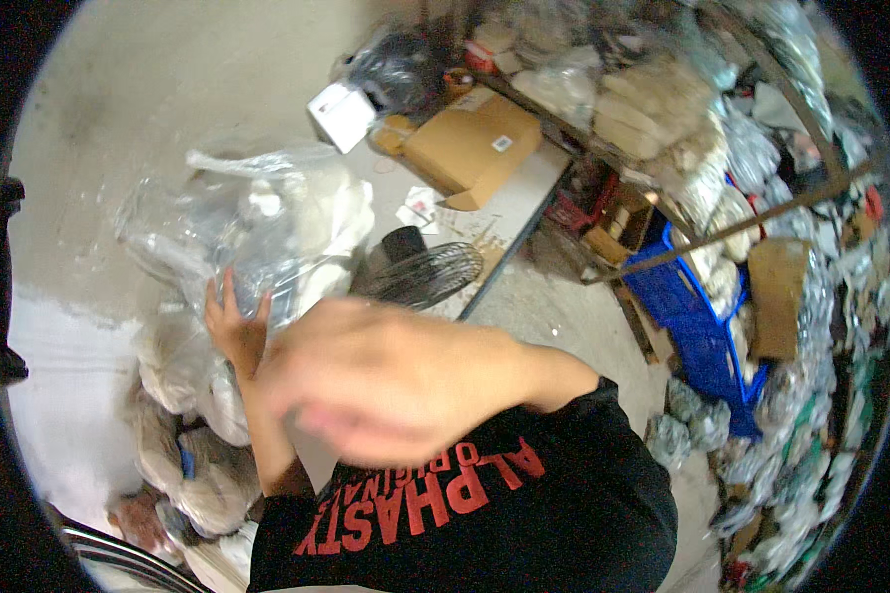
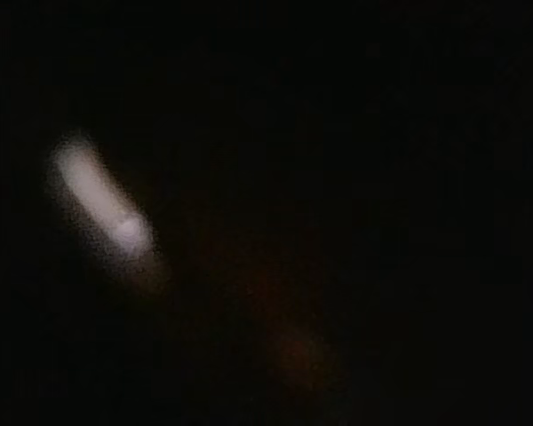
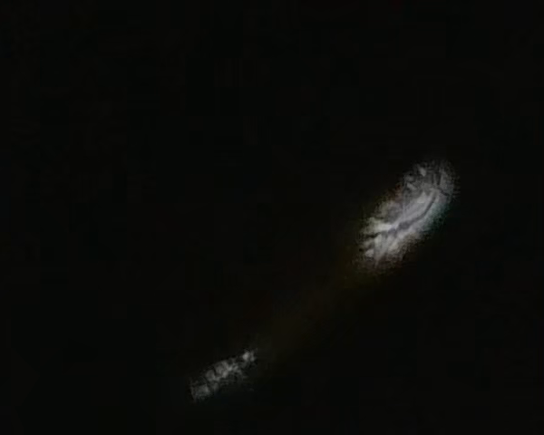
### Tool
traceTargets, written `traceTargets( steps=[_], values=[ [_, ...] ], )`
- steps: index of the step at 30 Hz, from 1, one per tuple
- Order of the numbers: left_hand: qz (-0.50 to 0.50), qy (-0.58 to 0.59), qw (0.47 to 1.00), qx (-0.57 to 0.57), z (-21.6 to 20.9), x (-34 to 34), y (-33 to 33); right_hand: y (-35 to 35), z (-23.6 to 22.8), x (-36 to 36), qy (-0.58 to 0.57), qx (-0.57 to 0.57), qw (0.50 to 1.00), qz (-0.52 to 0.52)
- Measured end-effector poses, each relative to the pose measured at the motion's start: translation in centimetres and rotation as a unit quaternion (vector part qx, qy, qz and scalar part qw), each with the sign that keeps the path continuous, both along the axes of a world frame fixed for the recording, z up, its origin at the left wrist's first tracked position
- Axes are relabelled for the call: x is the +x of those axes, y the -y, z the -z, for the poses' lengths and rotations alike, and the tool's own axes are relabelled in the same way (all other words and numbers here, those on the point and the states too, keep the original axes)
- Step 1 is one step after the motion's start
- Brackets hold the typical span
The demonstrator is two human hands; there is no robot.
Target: The person unpacks several plastic bags containing stacks of white disposable plates and other items on a cluttered table. They remove the contents, separate the stacks, and place them back into bags or onto the table.
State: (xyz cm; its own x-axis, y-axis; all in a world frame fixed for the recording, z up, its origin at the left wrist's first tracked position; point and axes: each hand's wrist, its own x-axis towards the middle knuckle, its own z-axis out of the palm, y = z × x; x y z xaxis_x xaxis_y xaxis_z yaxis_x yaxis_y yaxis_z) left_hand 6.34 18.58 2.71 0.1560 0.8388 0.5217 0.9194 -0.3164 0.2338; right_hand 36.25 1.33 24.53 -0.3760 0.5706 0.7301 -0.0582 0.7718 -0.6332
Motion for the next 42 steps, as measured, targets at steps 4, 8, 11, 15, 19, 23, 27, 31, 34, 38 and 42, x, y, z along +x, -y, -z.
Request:
traceTargets(
  steps=[4,8,11,15,19,23,27,31,34,38,42],
  values=[
    [-0.026,-0.047,0.999,0.0,0.1,-0.1,-0.2,3.3,-5.0,-2.8,-0.061,0.093,0.992,-0.054],
    [-0.023,-0.041,0.999,0.0,0.0,-0.2,0.1,5.1,-6.4,-7.0,-0.185,0.16,0.969,0.044],
    [-0.042,-0.059,0.997,-0.025,0.0,-0.2,0.3,6.4,-6.0,-7.6,-0.204,0.237,0.946,0.082],
    [-0.013,-0.05,0.998,-0.023,0.2,-0.7,0.3,9.5,-4.3,-4.6,-0.126,0.182,0.969,0.106],
    [0.04,-0.024,0.999,-0.009,0.7,-1.9,0.9,11.8,-0.6,-1.8,0.006,0.016,0.973,0.23],
    [0.055,-0.035,0.998,-0.008,0.9,-2.7,1.8,14.2,4.1,1.5,0.021,-0.136,0.924,0.356],
    [0.005,-0.011,1.0,-0.01,-0.1,-1.7,2.6,16.5,8.5,5.7,-0.005,-0.231,0.843,0.486],
    [0.029,0.066,0.997,0.012,-2.0,1.9,3.8,17.7,11.5,11.6,0.002,-0.285,0.779,0.559],
    [0.093,0.101,0.99,0.018,-3.7,6.1,5.3,17.0,13.1,17.0,-0.028,-0.288,0.749,0.596],
    [0.128,0.125,0.984,0.016,-5.8,12.2,7.2,14.1,14.1,26.0,-0.008,-0.263,0.722,0.64],
    [0.146,0.153,0.977,0.028,-7.3,19.1,7.6,10.0,13.8,37.7,0.097,-0.201,0.688,0.691]
  ],
)
